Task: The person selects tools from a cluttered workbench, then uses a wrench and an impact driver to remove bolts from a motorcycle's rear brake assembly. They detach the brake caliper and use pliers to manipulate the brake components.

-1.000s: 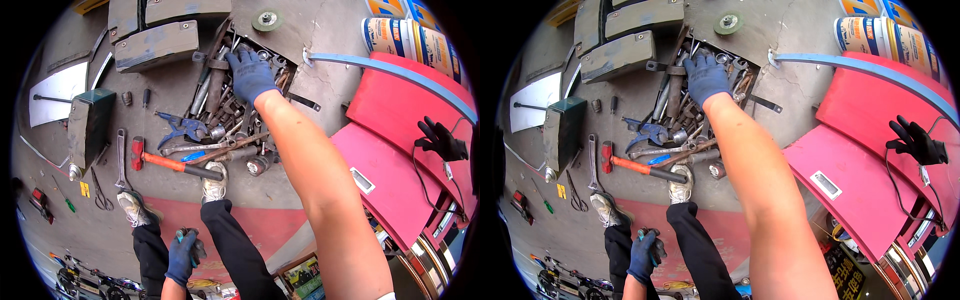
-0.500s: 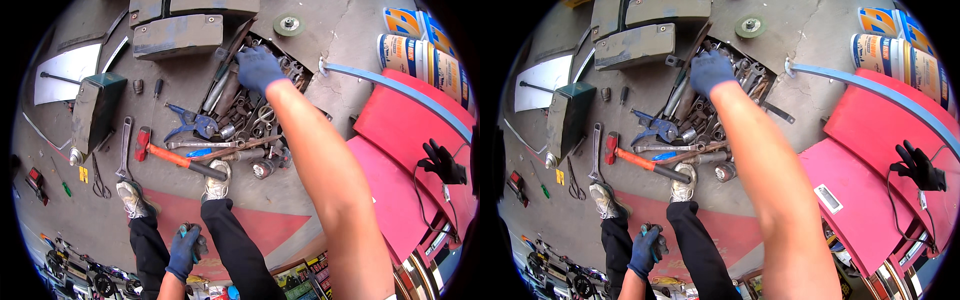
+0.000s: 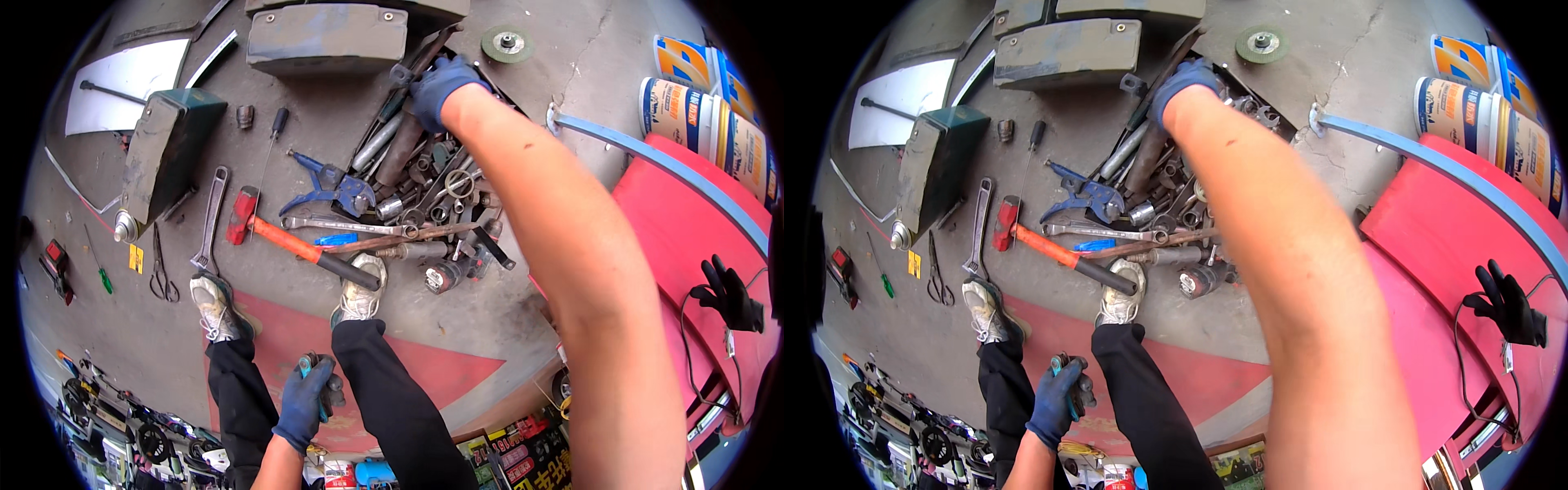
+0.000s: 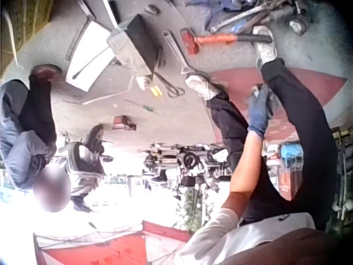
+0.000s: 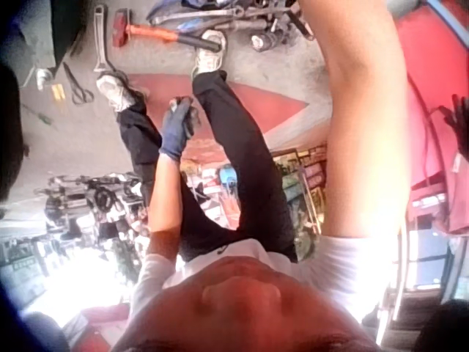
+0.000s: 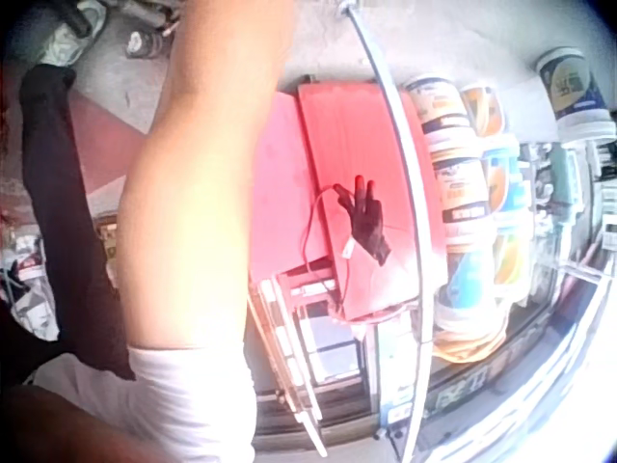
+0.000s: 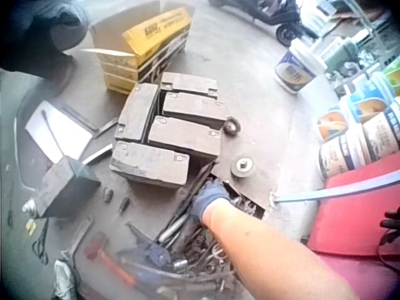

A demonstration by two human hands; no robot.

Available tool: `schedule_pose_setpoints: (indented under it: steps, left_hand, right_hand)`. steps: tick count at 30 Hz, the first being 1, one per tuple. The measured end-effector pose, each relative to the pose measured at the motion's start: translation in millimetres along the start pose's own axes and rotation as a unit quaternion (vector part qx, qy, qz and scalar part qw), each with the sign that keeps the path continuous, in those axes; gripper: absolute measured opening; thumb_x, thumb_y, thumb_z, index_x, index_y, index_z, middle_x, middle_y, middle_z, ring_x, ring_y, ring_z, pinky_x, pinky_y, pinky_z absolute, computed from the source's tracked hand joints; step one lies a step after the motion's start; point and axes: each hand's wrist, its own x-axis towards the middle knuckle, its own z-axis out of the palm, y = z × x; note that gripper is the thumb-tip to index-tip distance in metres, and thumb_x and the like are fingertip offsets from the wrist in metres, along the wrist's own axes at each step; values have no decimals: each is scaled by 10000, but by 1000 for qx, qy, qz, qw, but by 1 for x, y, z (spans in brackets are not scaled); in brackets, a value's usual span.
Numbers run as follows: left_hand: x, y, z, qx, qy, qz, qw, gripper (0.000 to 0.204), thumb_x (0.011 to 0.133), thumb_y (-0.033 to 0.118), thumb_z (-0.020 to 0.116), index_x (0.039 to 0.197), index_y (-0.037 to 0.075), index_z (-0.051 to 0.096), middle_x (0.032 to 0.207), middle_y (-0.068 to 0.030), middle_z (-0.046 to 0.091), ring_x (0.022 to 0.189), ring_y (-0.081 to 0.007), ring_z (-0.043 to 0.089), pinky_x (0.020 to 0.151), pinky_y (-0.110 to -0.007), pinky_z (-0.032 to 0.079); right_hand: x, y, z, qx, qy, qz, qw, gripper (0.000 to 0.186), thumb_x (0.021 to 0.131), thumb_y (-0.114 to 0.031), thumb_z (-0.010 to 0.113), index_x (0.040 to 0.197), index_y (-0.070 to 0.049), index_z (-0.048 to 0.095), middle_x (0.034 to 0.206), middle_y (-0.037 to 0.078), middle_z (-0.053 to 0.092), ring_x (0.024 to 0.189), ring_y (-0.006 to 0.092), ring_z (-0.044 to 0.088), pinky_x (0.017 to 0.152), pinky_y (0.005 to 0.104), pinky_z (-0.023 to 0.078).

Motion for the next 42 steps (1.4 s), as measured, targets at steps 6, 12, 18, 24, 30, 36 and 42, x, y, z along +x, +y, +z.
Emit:
schedule_pose_setpoints:
  steps: [6,12,18,24,30,36,42]
  left_hand:
    - [2,1,0,-2,8,2,1000,192,975,232,594,1054,60,564,728,-66,618,542,-174,598,466,-278,441]
    - [1,0,0,-49,3,19,999,156,974,211,596,1028,72,553,730,-60,596,579,-158,577,516,-296,477]
    - [6,-8,-5,-57,-8,5,998,137,975,194,598,1020,75,548,734,-55,590,590,-157,570,539,-313,494]
    - [4,-11,-3,-23,9,-9,1000,165,978,209,597,1045,67,549,739,-58,597,581,-156,576,543,-308,498]
    - [-10,8,-2,-22,-10,7,1000,203,973,243,601,1055,63,557,737,-59,597,589,-160,583,541,-304,503]
    - [-8,1,-8,12,-1,-7,1000,210,969,253,604,1049,63,569,740,-63,616,564,-170,600,512,-296,493]
    - [-9,-1,-10,11,-9,7,1000,200,970,244,601,1049,63,572,736,-64,621,555,-169,601,505,-296,492]
  right_hand:
    - [3,8,5,-42,-24,-41,998,592,820,-236,680,1382,-112,543,1389,109,576,1292,309,522,1066,483,393]
    - [5,13,19,-70,-72,-50,994,480,853,-171,643,1330,-162,594,1324,143,605,1248,318,554,1006,471,454]
    - [-25,17,43,53,-54,-98,992,470,795,-92,661,1260,-132,609,1193,184,655,1164,374,597,982,470,490]
    - [-75,-1,68,51,54,-82,994,190,896,-142,545,1068,-127,623,991,125,675,918,293,661,722,430,542]
    - [-154,-51,98,54,81,44,994,312,871,-165,542,1161,-53,559,1029,116,576,904,257,579,732,379,461]
    - [-175,-89,120,26,164,147,975,542,852,-173,551,1351,23,473,1231,191,539,1031,292,529,857,383,442]
    - [-172,-85,123,20,135,112,984,496,878,-178,539,1330,18,478,1179,184,539,989,286,526,872,396,428]
